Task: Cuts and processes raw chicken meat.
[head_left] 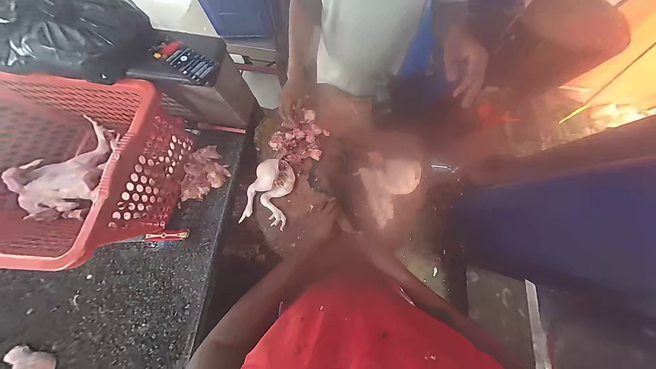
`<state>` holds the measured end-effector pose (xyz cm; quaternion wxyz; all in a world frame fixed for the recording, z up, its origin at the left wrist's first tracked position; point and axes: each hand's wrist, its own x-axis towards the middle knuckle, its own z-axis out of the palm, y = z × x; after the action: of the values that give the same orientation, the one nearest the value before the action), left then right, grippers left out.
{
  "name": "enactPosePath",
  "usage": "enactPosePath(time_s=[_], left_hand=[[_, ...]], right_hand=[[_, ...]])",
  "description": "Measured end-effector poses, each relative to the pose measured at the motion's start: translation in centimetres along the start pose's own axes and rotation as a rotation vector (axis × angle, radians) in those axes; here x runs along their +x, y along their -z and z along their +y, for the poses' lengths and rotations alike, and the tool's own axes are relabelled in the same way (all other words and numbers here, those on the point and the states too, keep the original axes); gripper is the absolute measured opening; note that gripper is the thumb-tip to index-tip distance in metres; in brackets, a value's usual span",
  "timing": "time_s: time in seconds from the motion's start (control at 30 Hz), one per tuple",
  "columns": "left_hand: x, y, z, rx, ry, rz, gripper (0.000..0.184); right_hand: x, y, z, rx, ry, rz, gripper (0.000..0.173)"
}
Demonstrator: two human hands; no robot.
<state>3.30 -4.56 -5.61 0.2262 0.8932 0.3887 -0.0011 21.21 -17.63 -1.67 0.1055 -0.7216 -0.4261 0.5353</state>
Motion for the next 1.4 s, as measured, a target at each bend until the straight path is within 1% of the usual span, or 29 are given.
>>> enactPosePath(time_s=[0.07,0.1,0.17,0.2,0.23,0.27,0.33,0.4,0.43,0.5,0.57,0.6,0.63,0.7,0.77,0.8,0.83,0.9,0.93,1.0,1.07,1.13,1.2,1.23,1.3,1.37,1.4], left_hand=[[0.7,2.1,0.9,0.033,0.019,-0.055,0.032],[0.8,3.1,1.3,0.084,0.025,-0.088,0.031],[0.9,3.2,0.7,0.191,-0.012,-0.080,0.031],[0.7,3.1,0.6,0.179,-0.031,-0.088,0.033],[0.3,2.9,0.6,0.119,-0.031,-0.104,0.039],[-0.4,2.6,0.6,0.076,-0.007,-0.109,0.051],[-2.8,2.6,0.6,-0.070,0.160,-0.213,0.054],[-5.9,2.8,-0.6,-0.353,0.365,-0.275,0.054],[-7.5,2.4,-1.6,-0.497,0.463,-0.272,0.055],[-10.2,1.3,-3.4,-0.596,0.607,-0.214,0.056],[-12.2,0.6,-4.3,-0.631,0.674,-0.163,0.051],[-12.7,0.3,-4.6,-0.653,0.680,-0.139,0.048],[-12.8,0.3,-4.6,-0.678,0.688,-0.121,0.047],[-13.6,0.1,-4.1,-0.712,0.698,-0.105,0.048],[-13.5,0.0,-3.7,-0.704,0.700,-0.067,0.047],[-13.4,0.0,-3.5,-0.681,0.707,-0.061,0.046],[-13.4,0.1,-3.3,-0.652,0.715,-0.066,0.045],[-13.5,0.6,-2.4,-0.595,0.739,-0.082,0.044],[-13.7,0.8,-2.2,-0.570,0.743,-0.081,0.044],[-14.1,0.5,-2.1,-0.558,0.738,-0.040,0.046],[-15.1,-0.4,-1.9,-0.585,0.736,-0.012,0.049],[-14.8,-0.8,-1.9,-0.595,0.735,0.022,0.046],[-14.7,-1.0,-1.7,-0.574,0.733,0.022,0.045],[-14.6,-0.9,-1.7,-0.561,0.732,0.016,0.045],[-14.5,-0.9,-2.0,-0.561,0.727,0.022,0.046],[-15.2,-1.4,-1.9,-0.578,0.725,0.024,0.046],[-15.2,-1.4,-2.0,-0.575,0.733,0.025,0.046]], right_hand=[[1.1,0.7,-0.1,0.096,0.028,-0.002,0.056],[1.7,0.9,-0.2,0.193,0.037,-0.007,0.055],[3.0,1.2,-1.2,0.446,0.034,-0.015,0.055],[3.5,1.3,-1.9,0.552,0.027,-0.012,0.055],[3.8,1.5,-2.6,0.597,0.018,0.003,0.055],[3.7,1.7,-3.5,0.586,0.016,0.031,0.053],[2.2,2.1,-4.7,0.459,0.051,0.120,0.047],[0.5,3.2,-3.9,0.195,0.127,0.231,0.045],[-0.1,3.9,-3.1,0.049,0.134,0.262,0.045],[0.1,4.9,-0.1,-0.185,0.068,0.244,0.046],[0.6,5.9,1.7,-0.267,-0.007,0.122,0.050],[0.3,6.3,1.0,-0.283,-0.015,0.104,0.051],[-0.2,6.7,-0.4,-0.284,0.017,0.110,0.050],[-2.5,6.1,-3.2,-0.233,0.153,0.123,0.048],[-2.8,5.5,-4.8,-0.217,0.301,0.111,0.047],[-2.2,5.3,-4.9,-0.270,0.306,0.066,0.046],[-1.3,5.3,-4.8,-0.338,0.262,0.001,0.045],[0.9,5.9,-4.2,-0.453,0.105,-0.119,0.054],[1.3,6.0,-4.1,-0.482,0.060,-0.122,0.056],[0.6,6.3,-5.1,-0.469,0.076,-0.049,0.056],[-1.1,5.2,-5.7,-0.359,0.152,0.000,0.049],[-0.5,4.1,-5.4,-0.300,0.191,-0.041,0.049],[1.3,3.4,-4.1,-0.357,0.130,-0.149,0.053],[1.6,3.3,-4.0,-0.396,0.108,-0.170,0.055],[0.5,3.0,-4.9,-0.489,0.112,-0.132,0.057],[-1.6,1.7,-5.2,-0.484,0.137,-0.091,0.055],[-1.8,1.2,-5.3,-0.459,0.142,-0.091,0.053]])
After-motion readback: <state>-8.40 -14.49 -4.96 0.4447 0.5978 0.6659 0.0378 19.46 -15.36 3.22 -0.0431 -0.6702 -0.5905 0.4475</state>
